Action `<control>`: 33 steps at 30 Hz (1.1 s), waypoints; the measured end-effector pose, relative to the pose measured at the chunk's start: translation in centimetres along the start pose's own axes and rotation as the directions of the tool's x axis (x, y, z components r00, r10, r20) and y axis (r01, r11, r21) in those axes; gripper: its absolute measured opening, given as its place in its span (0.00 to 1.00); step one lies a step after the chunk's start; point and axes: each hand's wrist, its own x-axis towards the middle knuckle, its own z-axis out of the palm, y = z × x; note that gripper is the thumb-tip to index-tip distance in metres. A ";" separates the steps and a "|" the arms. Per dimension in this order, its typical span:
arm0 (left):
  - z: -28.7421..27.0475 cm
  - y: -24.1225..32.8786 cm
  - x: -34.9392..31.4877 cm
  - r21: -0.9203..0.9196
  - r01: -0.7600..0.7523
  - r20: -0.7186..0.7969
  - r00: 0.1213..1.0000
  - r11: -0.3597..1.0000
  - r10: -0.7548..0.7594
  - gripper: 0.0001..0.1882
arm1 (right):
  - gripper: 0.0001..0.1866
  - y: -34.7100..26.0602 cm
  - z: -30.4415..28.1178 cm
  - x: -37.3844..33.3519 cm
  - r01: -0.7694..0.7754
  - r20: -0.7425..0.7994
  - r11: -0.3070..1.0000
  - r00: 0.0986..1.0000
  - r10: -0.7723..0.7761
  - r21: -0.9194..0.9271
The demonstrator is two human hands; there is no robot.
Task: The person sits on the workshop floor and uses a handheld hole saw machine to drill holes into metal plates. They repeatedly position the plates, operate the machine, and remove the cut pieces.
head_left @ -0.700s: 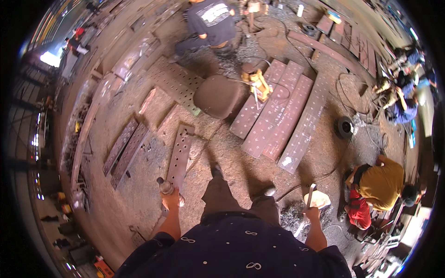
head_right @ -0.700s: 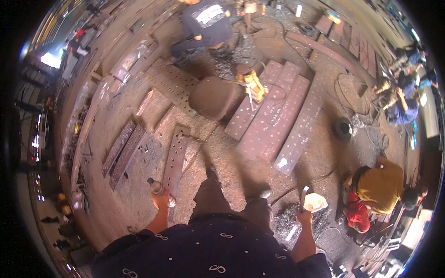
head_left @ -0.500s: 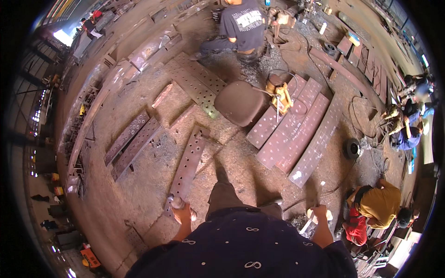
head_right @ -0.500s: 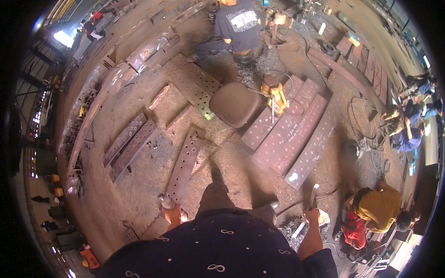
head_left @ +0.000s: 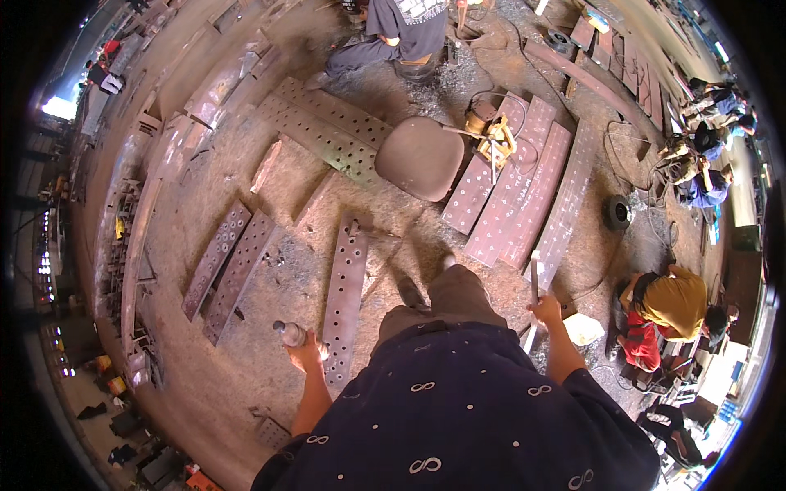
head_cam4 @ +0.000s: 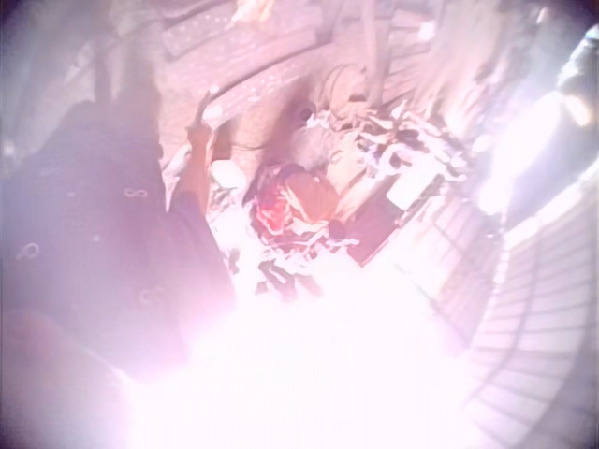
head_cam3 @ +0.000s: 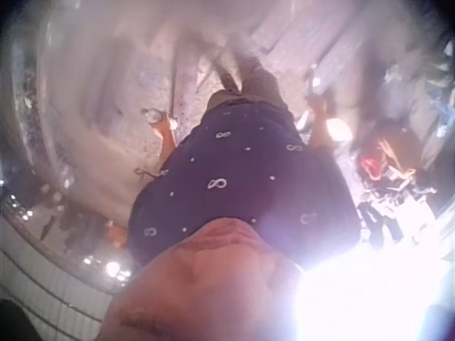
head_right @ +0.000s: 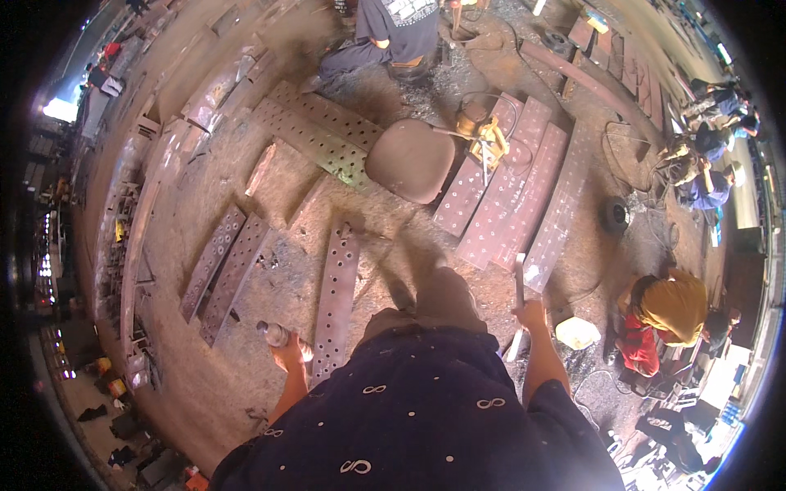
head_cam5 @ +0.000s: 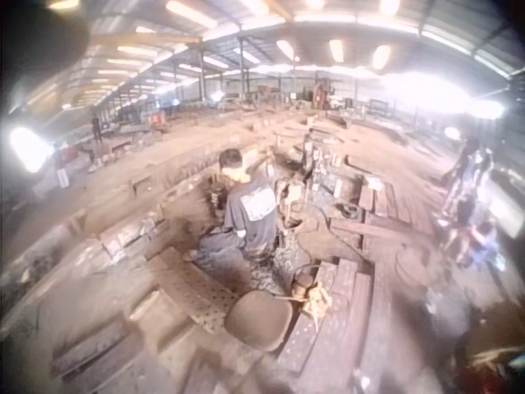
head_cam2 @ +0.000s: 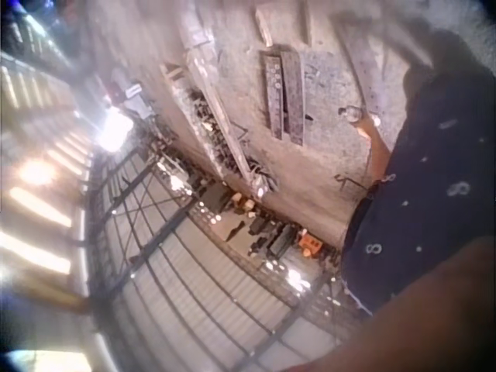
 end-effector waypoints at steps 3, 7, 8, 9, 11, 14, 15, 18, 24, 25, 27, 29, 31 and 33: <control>0.5 4.8 4.2 -0.088 0.010 -0.030 0.999 0.996 -0.012 0.58 | 0.25 -0.7 3.0 0.4 -0.113 0.142 0.993 0.983 0.115 -0.021; 2.2 12.5 6.5 -0.160 -0.014 -0.025 1.000 0.987 0.010 0.58 | 0.23 -0.8 7.4 1.2 -0.264 0.163 0.959 0.956 0.246 0.099; 2.9 14.2 7.1 -0.150 -0.008 -0.051 0.999 0.989 0.001 0.58 | 0.23 -2.2 8.0 1.3 -0.292 0.187 0.946 0.946 0.264 0.141; 3.3 15.8 7.3 -0.137 0.002 -0.076 0.997 0.991 -0.012 0.58 | 0.23 -3.5 8.3 1.4 -0.323 0.215 0.930 0.934 0.284 0.175; 4.1 20.0 7.9 -0.058 0.014 -0.077 0.997 0.998 -0.019 0.58 | 0.24 -4.6 9.7 2.6 -0.405 0.261 0.882 0.902 0.343 0.240; 4.5 24.9 10.6 -0.252 -0.125 -0.006 0.992 0.960 0.128 0.57 | 0.26 -7.5 9.4 5.3 -0.389 0.264 0.844 0.915 0.306 0.369; 5.1 26.7 11.4 -0.184 -0.121 -0.037 0.993 0.976 0.116 0.54 | 0.26 -7.9 8.9 7.5 -0.364 0.261 0.878 0.921 0.290 0.312; 6.6 31.8 14.5 -0.200 -0.203 -0.121 0.976 0.958 0.181 0.54 | 0.21 -10.5 6.2 12.2 -0.133 0.073 0.909 0.991 0.113 0.396; 8.2 39.6 18.7 -0.298 -0.246 -0.106 0.969 0.922 0.224 0.54 | 0.25 -21.3 -9.0 14.8 -0.092 -0.105 0.851 0.980 0.170 0.517; 8.5 42.4 17.9 -0.324 -0.271 -0.091 0.962 0.906 0.256 0.51 | 0.26 -21.1 -10.0 15.3 -0.083 -0.138 0.847 0.974 0.182 0.525; 9.2 46.1 19.3 -0.438 -0.323 -0.025 0.937 0.839 0.348 0.48 | 0.27 -22.4 -11.1 15.6 -0.070 -0.197 0.829 0.957 0.213 0.554; 10.2 49.5 21.8 -0.524 -0.378 -0.003 0.897 0.763 0.442 0.44 | 0.27 -24.9 -11.7 15.7 -0.120 -0.185 0.840 0.950 0.252 0.529; 11.7 53.8 24.4 -0.420 -0.456 -0.004 0.866 0.785 0.500 0.44 | 0.27 -26.4 -10.8 15.4 -0.212 -0.124 0.838 0.942 0.313 0.502; 14.1 58.9 27.9 -0.416 -0.475 0.085 0.828 0.775 0.554 0.46 | 0.25 -26.0 -5.7 16.0 -0.281 -0.123 0.830 0.916 0.382 0.482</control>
